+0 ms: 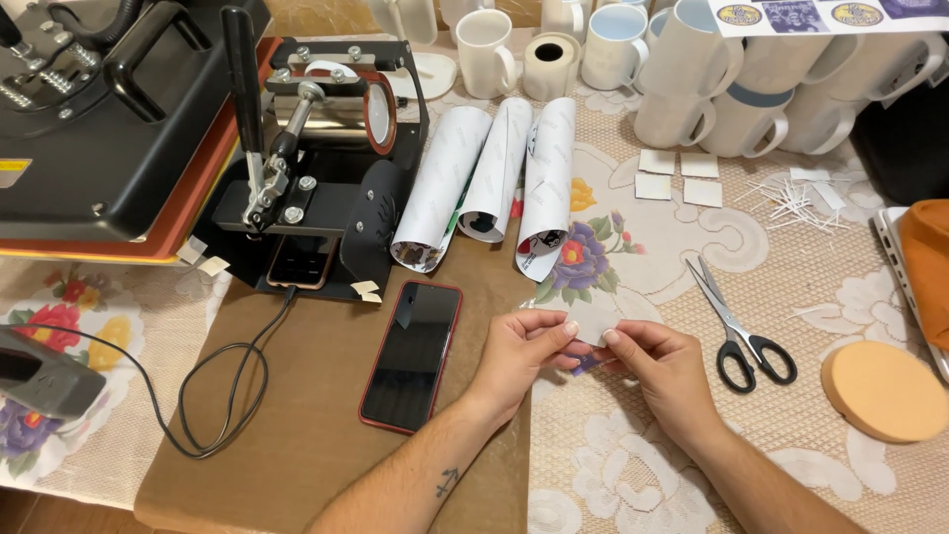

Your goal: Applying small adhesive labels to a red phone case at a workstation.

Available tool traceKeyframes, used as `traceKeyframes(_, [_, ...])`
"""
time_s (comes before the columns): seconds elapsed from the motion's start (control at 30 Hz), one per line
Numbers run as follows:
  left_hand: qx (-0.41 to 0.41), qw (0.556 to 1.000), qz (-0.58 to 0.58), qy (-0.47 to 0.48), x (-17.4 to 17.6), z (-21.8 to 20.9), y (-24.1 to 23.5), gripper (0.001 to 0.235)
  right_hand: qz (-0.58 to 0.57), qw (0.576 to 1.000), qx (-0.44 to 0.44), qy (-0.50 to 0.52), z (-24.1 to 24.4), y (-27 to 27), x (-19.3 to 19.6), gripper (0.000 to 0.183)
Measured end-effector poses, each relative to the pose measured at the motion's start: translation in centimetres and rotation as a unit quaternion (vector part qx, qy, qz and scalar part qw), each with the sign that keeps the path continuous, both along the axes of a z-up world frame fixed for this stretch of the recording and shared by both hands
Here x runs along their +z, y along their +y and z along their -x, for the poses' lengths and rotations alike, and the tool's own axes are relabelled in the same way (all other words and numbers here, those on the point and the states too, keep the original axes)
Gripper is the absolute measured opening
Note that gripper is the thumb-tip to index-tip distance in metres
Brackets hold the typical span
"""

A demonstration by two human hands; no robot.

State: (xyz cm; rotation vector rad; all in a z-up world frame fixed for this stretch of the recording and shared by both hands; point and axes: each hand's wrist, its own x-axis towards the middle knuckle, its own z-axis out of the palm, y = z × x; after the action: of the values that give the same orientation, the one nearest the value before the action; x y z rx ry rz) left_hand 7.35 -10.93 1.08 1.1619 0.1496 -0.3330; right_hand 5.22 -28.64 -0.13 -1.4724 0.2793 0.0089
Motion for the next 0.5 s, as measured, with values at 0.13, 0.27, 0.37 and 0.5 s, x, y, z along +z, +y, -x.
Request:
traceKeyframes(0.13, [-0.009, 1.0, -0.006, 0.006, -0.9, -0.3, 0.1, 0.03, 0.019, 0.999, 0.008, -0.025, -0.1, -0.4, -1.0, 0.018])
traceKeyframes(0.27, [0.008, 0.999, 0.005, -0.049, -2.4, -0.8, 0.1, 0.032, 0.012, 0.999, 0.016, -0.051, 0.0, -0.4, -1.5, 0.017])
traceKeyframes(0.37, [0.015, 0.999, 0.001, -0.047, -2.0, -0.8, 0.3, 0.031, -0.009, 0.998, 0.022, -0.05, -0.1, -0.2, -1.5, 0.02])
traceKeyframes(0.5, [0.032, 0.999, 0.011, -0.041, -2.8, -1.0, 0.2, 0.033, -0.047, 0.997, 0.024, -0.062, -0.4, -0.8, -2.6, 0.022])
